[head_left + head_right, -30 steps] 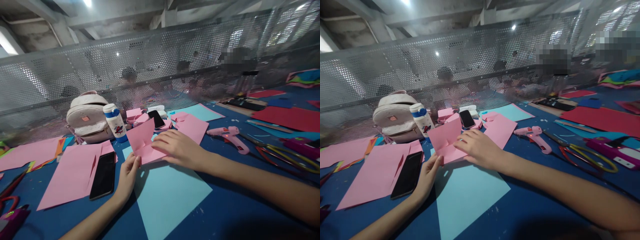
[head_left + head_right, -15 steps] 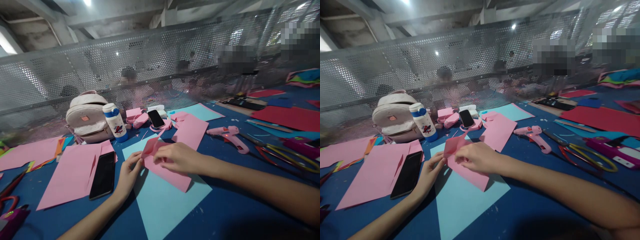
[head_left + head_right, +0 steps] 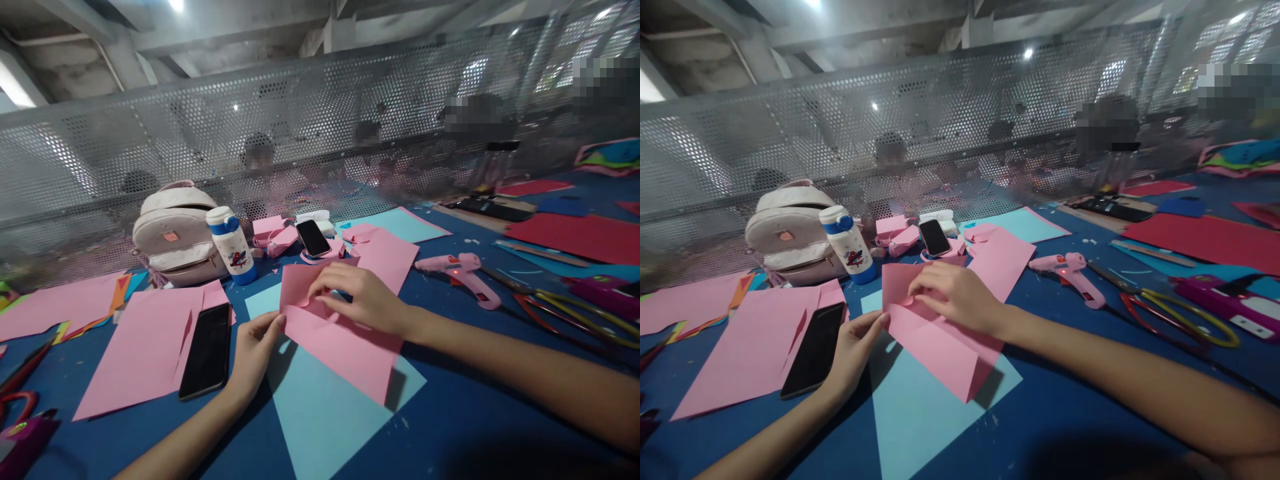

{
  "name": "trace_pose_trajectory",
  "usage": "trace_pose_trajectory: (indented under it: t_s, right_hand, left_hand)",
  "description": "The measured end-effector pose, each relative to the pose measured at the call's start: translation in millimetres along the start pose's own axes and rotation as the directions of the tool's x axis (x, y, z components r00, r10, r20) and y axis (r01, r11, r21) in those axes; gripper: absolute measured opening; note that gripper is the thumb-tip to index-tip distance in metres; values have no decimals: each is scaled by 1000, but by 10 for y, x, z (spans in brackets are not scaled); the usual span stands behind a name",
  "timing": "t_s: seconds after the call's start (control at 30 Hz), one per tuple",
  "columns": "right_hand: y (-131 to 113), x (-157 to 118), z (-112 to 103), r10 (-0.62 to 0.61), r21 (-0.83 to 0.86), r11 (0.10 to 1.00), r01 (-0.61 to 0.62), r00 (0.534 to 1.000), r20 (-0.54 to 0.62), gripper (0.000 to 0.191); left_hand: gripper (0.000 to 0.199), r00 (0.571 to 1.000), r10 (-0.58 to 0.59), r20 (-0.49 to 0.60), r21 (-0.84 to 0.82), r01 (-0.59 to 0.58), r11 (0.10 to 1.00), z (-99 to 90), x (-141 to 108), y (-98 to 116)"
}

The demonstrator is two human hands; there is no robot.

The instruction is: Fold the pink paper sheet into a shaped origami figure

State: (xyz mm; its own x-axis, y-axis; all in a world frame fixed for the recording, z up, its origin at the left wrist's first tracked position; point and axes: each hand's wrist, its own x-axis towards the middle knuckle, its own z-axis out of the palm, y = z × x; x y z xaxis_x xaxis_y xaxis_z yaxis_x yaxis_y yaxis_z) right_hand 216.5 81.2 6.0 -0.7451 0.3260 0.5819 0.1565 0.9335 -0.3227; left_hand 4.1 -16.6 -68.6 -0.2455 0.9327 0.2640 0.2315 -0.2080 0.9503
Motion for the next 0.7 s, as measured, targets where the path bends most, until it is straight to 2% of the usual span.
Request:
trace_pose_trajectory:
  t_s: [0.1,0.17,0.3,0.43,0.7]
  right_hand:
    - [-10,-7,-5,-184,-165,969,186,983,24,15]
    - [-23,-17,8,-257,-265,929,260,965,48,16]
    - [-67,-29,48,-321,-381,871,310,946,35,15]
    - [-87,-30,77,-365,-464,811,357,928,75,19]
    - [-44,-56,195,-431,-509,745,432,893,127,18]
  left_hand:
    - [41,1000,-25,13,-48,26,999,8,3,5]
    - [44,999,-48,24,-89,50,995,10,5,-17]
    - [43,992,-111,61,-185,120,975,10,1,-77]
    - [41,980,-152,133,-275,183,944,22,-13,-61]
    - [38,945,-206,254,-410,298,862,80,-42,15]
